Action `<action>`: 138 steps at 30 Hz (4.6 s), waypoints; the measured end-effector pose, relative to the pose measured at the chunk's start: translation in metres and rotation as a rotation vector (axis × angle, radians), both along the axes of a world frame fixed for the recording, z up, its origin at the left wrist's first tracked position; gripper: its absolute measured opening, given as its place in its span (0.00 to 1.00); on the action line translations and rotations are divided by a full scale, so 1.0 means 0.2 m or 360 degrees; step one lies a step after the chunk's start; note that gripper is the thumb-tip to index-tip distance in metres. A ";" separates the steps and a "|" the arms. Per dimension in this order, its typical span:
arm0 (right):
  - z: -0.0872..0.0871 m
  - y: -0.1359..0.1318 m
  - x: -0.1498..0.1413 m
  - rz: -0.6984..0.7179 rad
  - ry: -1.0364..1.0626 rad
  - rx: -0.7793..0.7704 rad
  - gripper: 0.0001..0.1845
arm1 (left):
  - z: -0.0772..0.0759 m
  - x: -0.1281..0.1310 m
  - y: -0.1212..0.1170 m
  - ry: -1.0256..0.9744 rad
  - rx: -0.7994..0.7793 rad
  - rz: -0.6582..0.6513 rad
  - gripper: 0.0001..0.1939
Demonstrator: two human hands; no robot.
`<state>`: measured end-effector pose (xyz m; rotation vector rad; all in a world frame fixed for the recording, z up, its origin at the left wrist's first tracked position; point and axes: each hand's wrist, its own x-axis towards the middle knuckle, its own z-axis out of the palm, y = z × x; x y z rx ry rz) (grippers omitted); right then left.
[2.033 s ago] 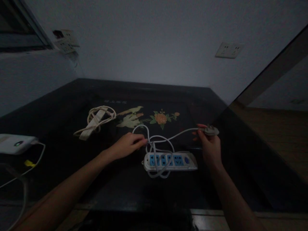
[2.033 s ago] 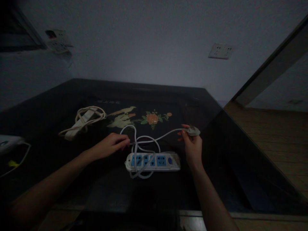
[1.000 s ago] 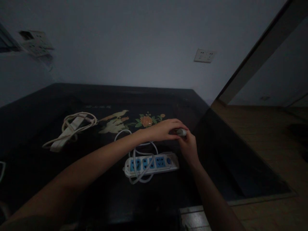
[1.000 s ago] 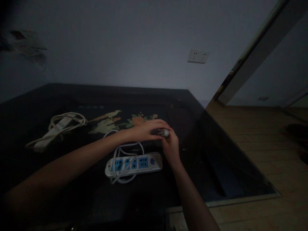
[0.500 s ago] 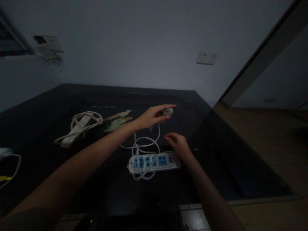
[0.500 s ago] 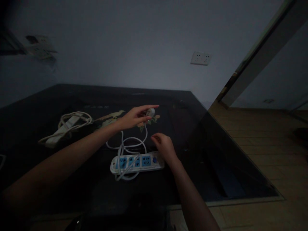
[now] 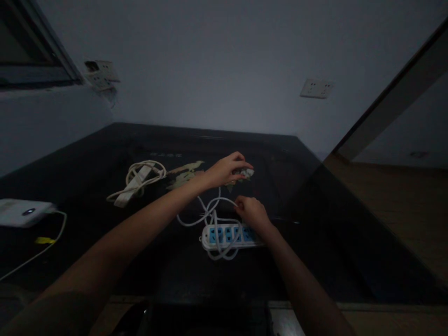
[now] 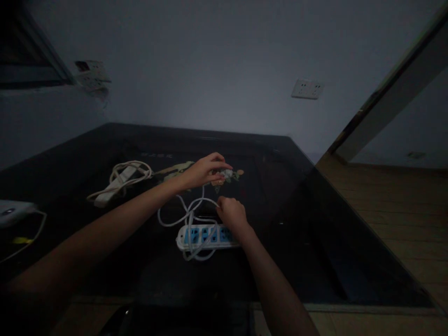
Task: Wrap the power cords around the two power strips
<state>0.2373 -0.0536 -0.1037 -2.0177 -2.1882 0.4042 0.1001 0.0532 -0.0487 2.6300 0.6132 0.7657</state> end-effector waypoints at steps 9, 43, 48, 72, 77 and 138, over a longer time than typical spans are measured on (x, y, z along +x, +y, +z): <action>0.00 0.00 0.00 0.0031 0.0176 0.0151 0.05 | -0.16 -0.13 0.04 0.0437 -0.0361 -0.0355 0.20; -0.06 0.03 0.01 0.0077 0.0066 -0.0081 0.15 | -0.28 -0.18 -0.11 0.0775 0.0718 -0.0351 0.16; -0.04 0.02 0.01 0.0067 0.0061 -0.0028 0.17 | -0.28 -0.16 -0.10 0.0712 0.0764 -0.0411 0.11; -0.06 0.01 -0.01 0.0050 -0.0075 -0.0045 0.16 | 0.32 -0.44 -0.22 -0.2335 -0.1718 -0.0232 0.25; -0.08 0.02 0.00 0.0027 -0.0065 -0.0049 0.17 | 0.47 -0.67 -0.30 -0.1851 -0.1138 0.0660 0.29; -0.03 0.00 -0.01 0.0051 -0.0126 -0.0059 0.16 | -0.42 0.22 0.31 0.0719 0.0154 0.0266 0.16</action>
